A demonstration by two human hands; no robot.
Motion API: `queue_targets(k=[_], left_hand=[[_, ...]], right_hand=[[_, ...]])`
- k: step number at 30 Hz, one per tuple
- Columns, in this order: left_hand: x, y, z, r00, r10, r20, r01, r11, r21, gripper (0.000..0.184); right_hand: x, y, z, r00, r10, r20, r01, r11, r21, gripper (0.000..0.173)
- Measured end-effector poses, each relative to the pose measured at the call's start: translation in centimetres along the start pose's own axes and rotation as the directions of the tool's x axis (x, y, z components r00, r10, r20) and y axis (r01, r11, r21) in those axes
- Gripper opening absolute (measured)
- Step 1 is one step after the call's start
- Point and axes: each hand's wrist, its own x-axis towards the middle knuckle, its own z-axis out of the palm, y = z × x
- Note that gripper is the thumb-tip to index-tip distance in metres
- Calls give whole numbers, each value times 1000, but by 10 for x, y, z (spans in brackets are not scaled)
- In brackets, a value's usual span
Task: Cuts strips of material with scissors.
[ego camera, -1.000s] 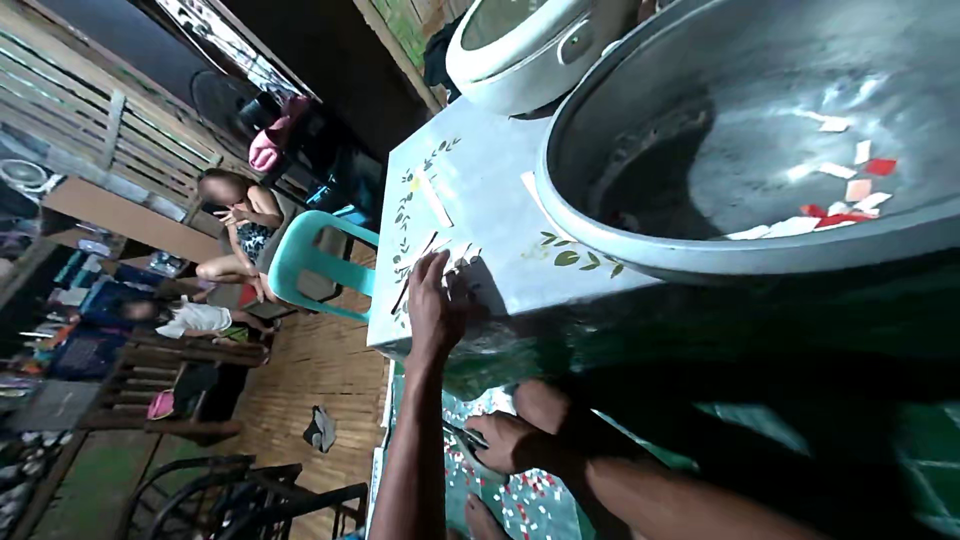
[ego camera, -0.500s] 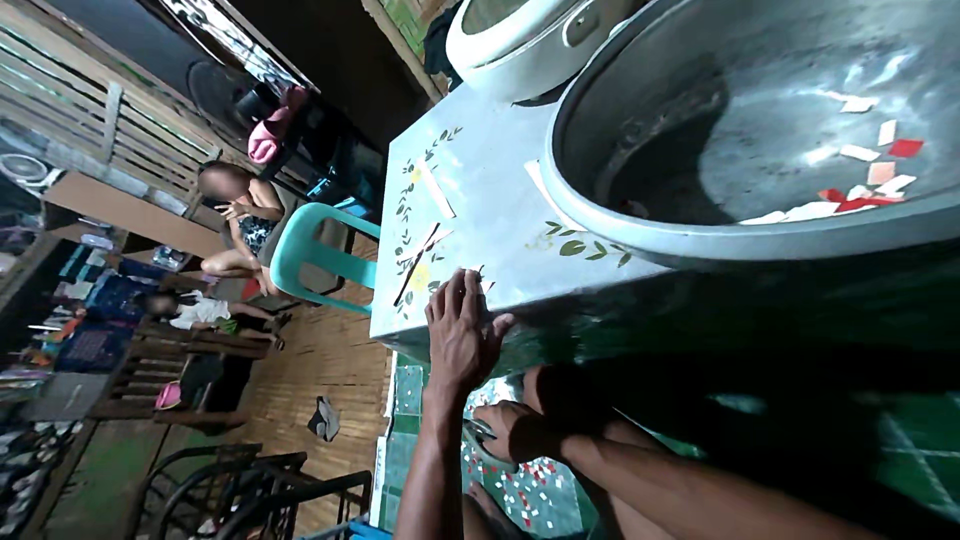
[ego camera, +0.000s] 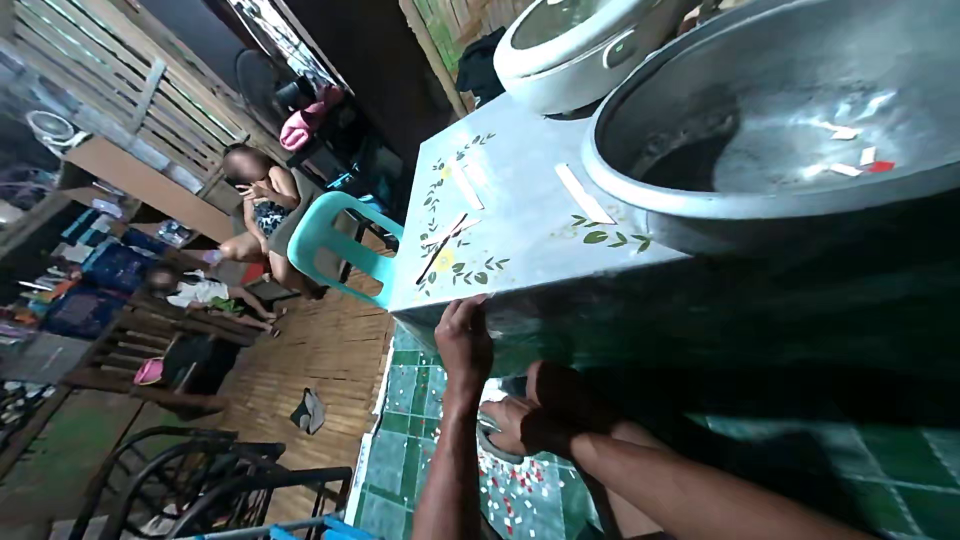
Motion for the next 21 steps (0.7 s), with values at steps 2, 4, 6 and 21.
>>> queue_targets(k=[2,4,6,21], left_hand=[[-13,-12,-6,980,-201,8,199,964,-176,15],[-26,-23,-14,904,-426,41,398,803,-445,15],[-38,-35,-23,801,-586,120,502,549,-669,16],[-145,-117,-67,546,-818,183,353,26,-935,17]], right_hand=[[0,4,7,999,-17,-29,17,1000,-5,56],[-2,7,10,998,-37,-54,35,998,-50,55],[-7,0,7,999,13,-35,-17,995,-102,61],[22,6,12,964,9,-265,80,943,323,53]])
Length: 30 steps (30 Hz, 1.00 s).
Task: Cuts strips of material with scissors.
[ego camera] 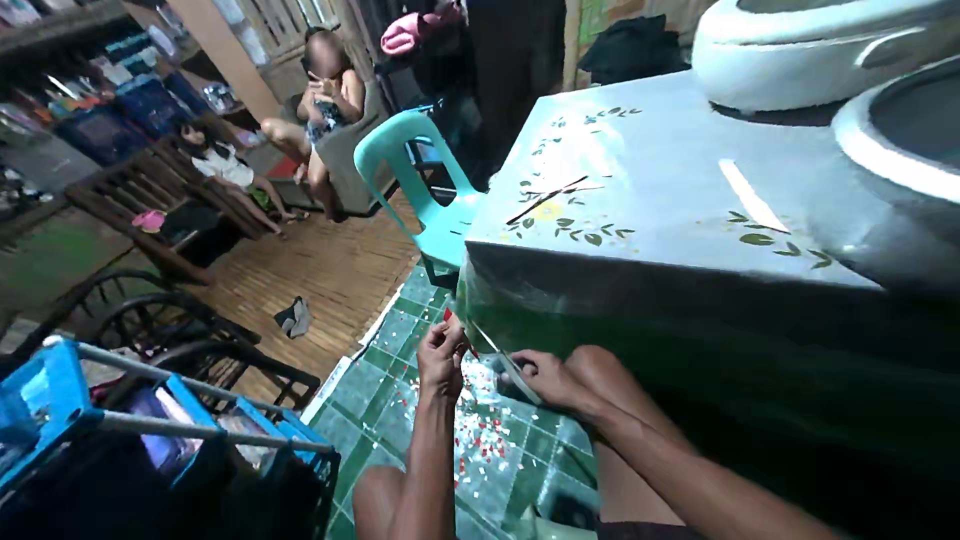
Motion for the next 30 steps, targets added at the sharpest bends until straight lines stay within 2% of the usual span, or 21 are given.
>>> queue_targets(k=[2,6,10,12,15,18,22,26,30], left_hand=[[2,-9,-25,999,-8,-39,6,999,-52,17],[9,-16,-68,993,-40,-110,30,995,-95,20],[20,-3,-93,986,-79,-149,71,996,-57,23],[31,13,-103,992,-35,-123,31,999,-33,23],[43,27,-122,995,23,-93,-23,1000,5,23],[46,38,-142,996,24,-85,-25,1000,-15,28],[41,47,-156,993,-4,-114,-2,998,-59,24],[35,50,-165,982,-14,-189,9,1000,-29,20],[33,53,-177,976,-39,-216,48,998,38,30]], right_hand=[[-1,-6,1,1000,24,18,-26,993,113,53],[-2,-18,13,990,115,79,-137,905,403,39],[4,-16,28,996,37,80,-71,880,470,36],[14,-18,32,991,-4,131,-61,872,486,44],[29,-20,41,970,-98,222,-14,891,454,90],[47,-37,56,919,-205,337,53,911,410,106],[71,-66,77,848,-310,430,238,947,213,109],[84,-72,102,850,-316,421,243,945,218,103],[86,-66,115,856,-309,414,229,945,233,92]])
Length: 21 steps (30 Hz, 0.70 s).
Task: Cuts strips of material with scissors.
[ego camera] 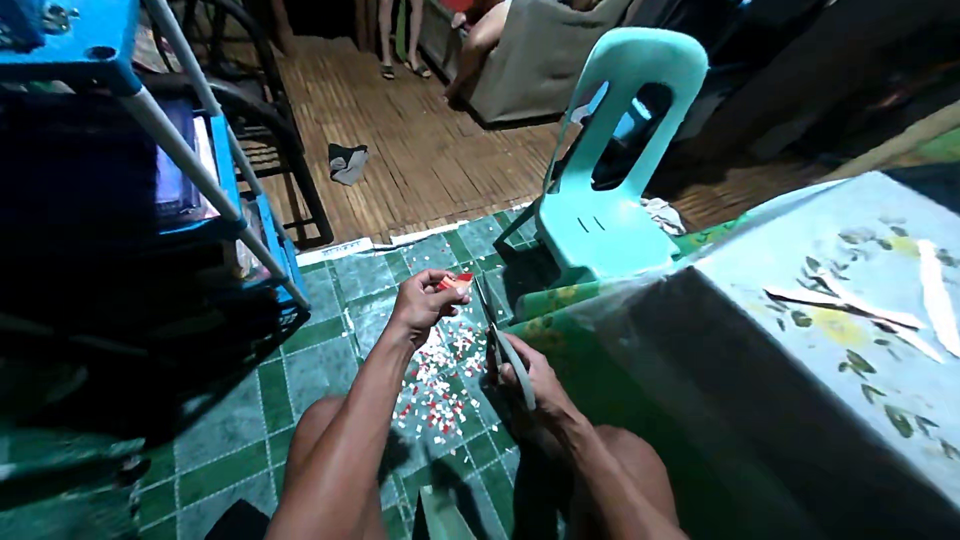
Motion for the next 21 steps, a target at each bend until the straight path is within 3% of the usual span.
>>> queue_targets(k=[7,15,21], left_hand=[[10,-7,-2,995,-69,79,69,998,-1,19],[11,-8,2,980,-122,155,119,992,32,22],[11,-10,13,976,-140,168,136,990,38,21]], right_hand=[[7,-9,-5,998,-44,51,46,998,-37,89],[9,-14,-26,995,-48,86,62,984,-168,88],[0,-11,-28,994,-54,91,67,987,-146,90]])
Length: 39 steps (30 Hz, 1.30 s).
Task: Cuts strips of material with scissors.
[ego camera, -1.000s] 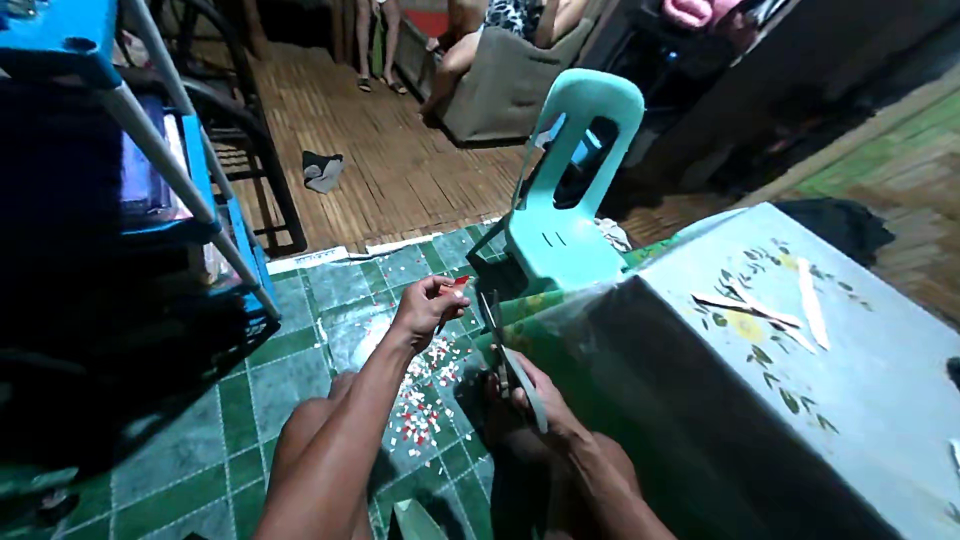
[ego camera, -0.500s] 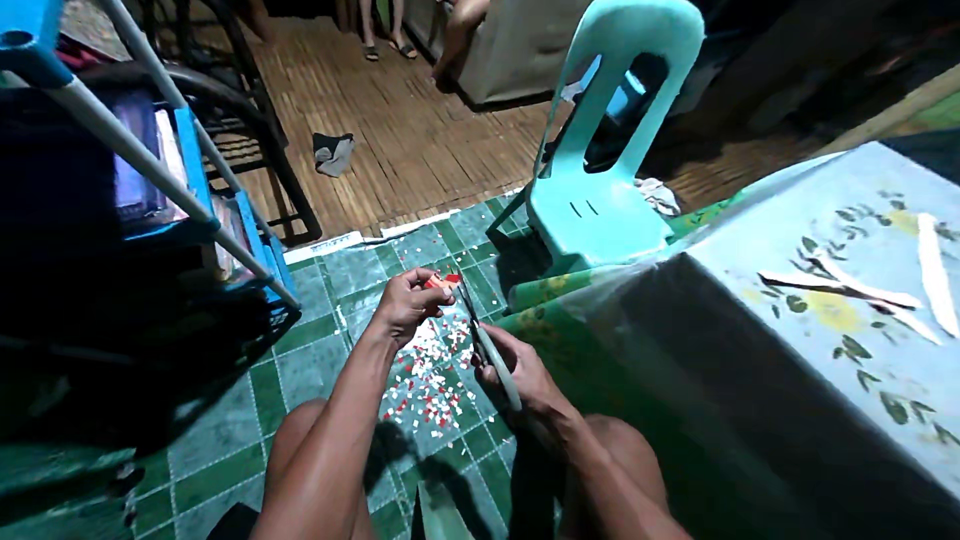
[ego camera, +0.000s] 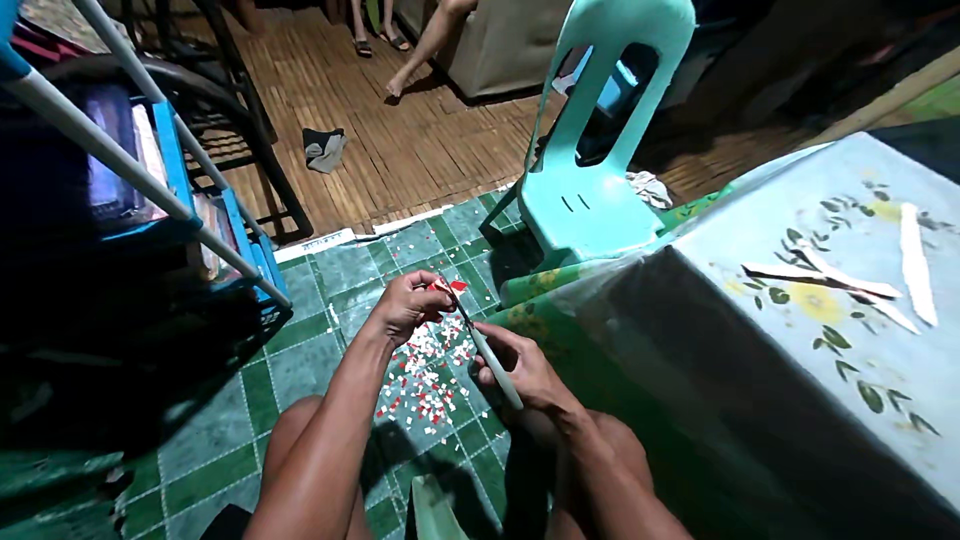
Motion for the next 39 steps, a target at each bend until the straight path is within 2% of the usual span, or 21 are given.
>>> queue_targets(k=[10,18,32,39], left_hand=[[9,-3,22,999,-37,6,37,999,0,24],[17,-9,30,996,-86,24,83,992,95,10],[20,-10,36,999,-21,32,19,999,44,8],[18,-9,33,999,4,42,-6,998,61,9]], right_hand=[[-13,5,1,993,44,-112,-26,987,162,70],[-22,7,-6,984,91,-151,-60,978,198,65],[-20,12,-8,995,-5,-98,22,984,176,75],[-19,10,-8,995,21,-93,-1,979,206,78]])
